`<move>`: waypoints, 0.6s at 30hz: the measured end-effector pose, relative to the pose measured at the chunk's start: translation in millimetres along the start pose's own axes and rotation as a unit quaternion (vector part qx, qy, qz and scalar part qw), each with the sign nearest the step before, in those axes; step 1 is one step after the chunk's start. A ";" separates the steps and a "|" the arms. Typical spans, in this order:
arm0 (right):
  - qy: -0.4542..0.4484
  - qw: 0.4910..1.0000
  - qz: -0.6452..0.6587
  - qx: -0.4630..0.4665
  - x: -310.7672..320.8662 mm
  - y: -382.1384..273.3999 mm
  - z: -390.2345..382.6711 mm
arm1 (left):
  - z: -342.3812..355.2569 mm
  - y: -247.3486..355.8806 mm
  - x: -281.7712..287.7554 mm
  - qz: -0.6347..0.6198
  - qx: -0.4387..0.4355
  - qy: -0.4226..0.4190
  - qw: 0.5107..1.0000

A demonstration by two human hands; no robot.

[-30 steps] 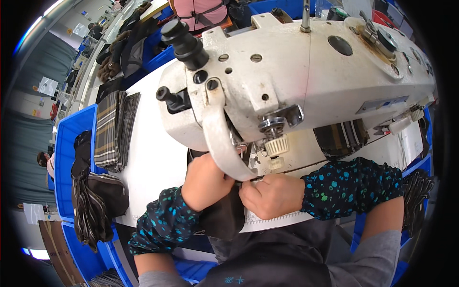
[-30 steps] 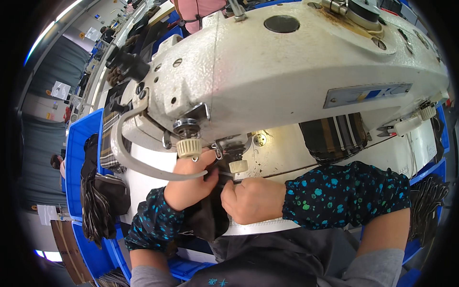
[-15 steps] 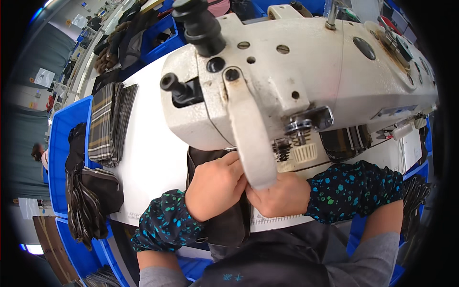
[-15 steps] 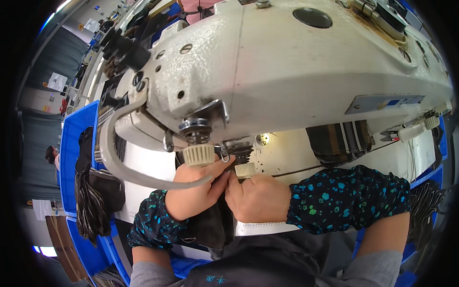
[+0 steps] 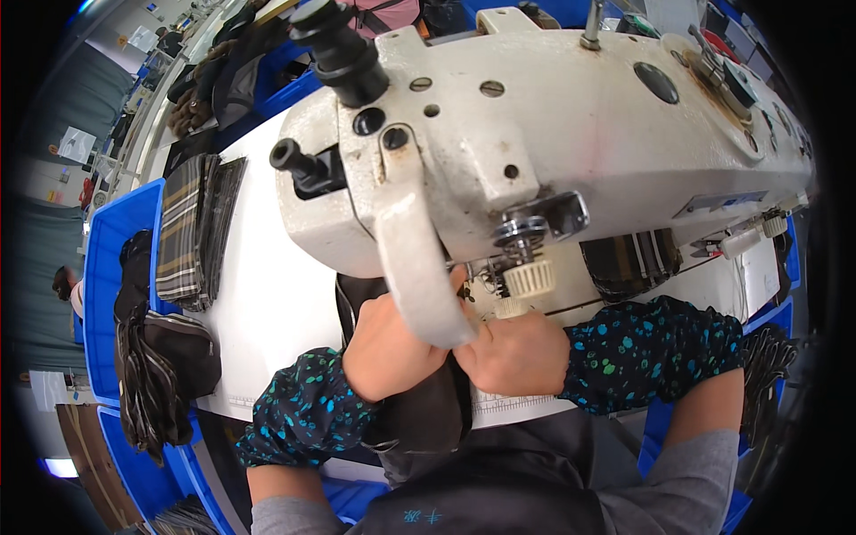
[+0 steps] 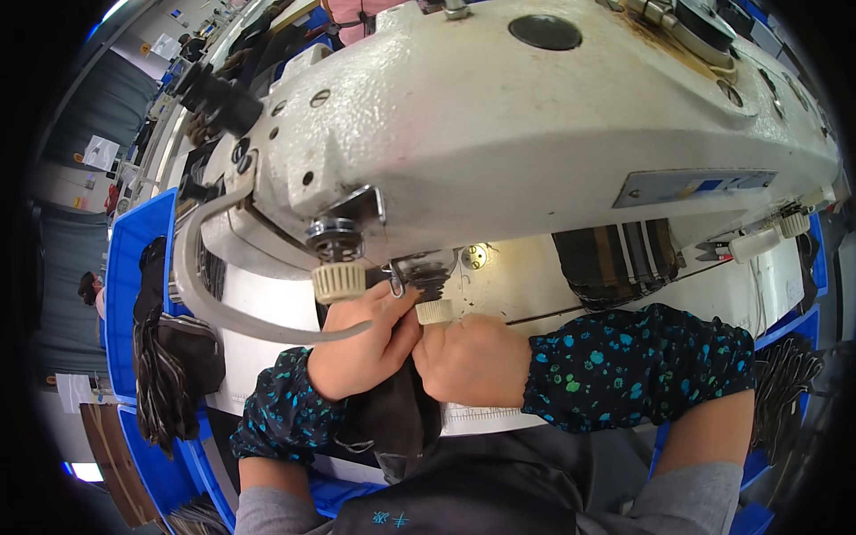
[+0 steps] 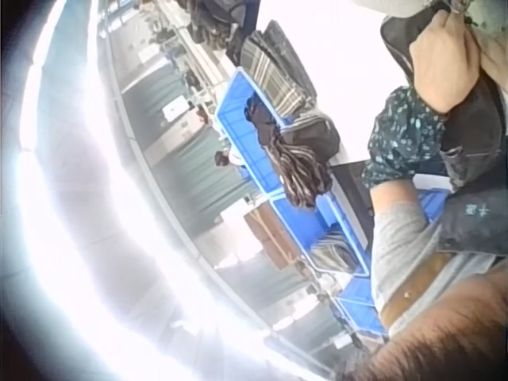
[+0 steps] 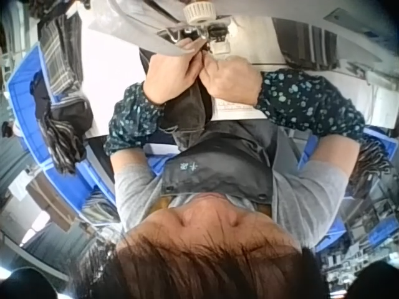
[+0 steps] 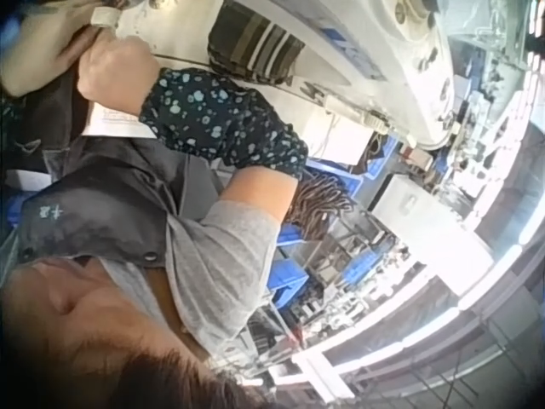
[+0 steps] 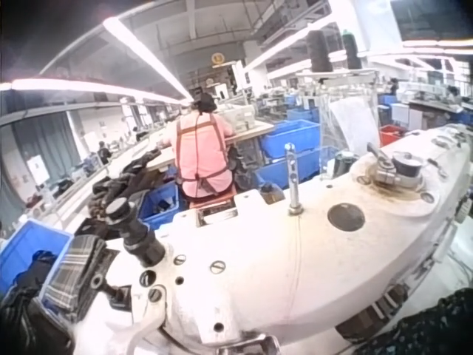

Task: Sewing parts of a leather or fabric clutch bag using an industrial sewing machine.

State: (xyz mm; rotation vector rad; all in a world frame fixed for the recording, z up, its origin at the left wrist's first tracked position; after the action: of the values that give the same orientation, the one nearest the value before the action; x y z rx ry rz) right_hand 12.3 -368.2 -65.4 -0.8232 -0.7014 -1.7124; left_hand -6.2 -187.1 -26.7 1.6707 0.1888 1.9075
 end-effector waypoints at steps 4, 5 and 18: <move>0.012 1.000 -0.016 -0.019 -1.5 4.6 0.4 | 1.9 -3.9 -0.9 0.013 0.015 -0.007 1.000; 0.013 1.000 -0.014 -0.016 -2.0 5.0 0.9 | 1.4 -4.5 0.5 0.015 0.017 -0.006 1.000; 0.014 0.969 0.204 0.136 28.9 -34.1 -10.8 | -70.9 27.9 22.2 -0.027 -0.013 -0.024 0.999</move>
State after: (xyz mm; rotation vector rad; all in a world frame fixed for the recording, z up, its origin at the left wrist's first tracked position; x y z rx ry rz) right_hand -28.3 -383.7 -50.4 -0.6926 -0.6755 -1.2238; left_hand -83.1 -179.4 -8.8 1.6749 0.1892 1.8213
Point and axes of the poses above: each hand's wrist, its own z-axis towards the middle knuckle, its own x-axis out of the back of the hand, y = z × x, the point moved 1 cm from there along z, towards the middle knuckle, and after that the axes turned 7 degrees about y, right-handed, at the moved point
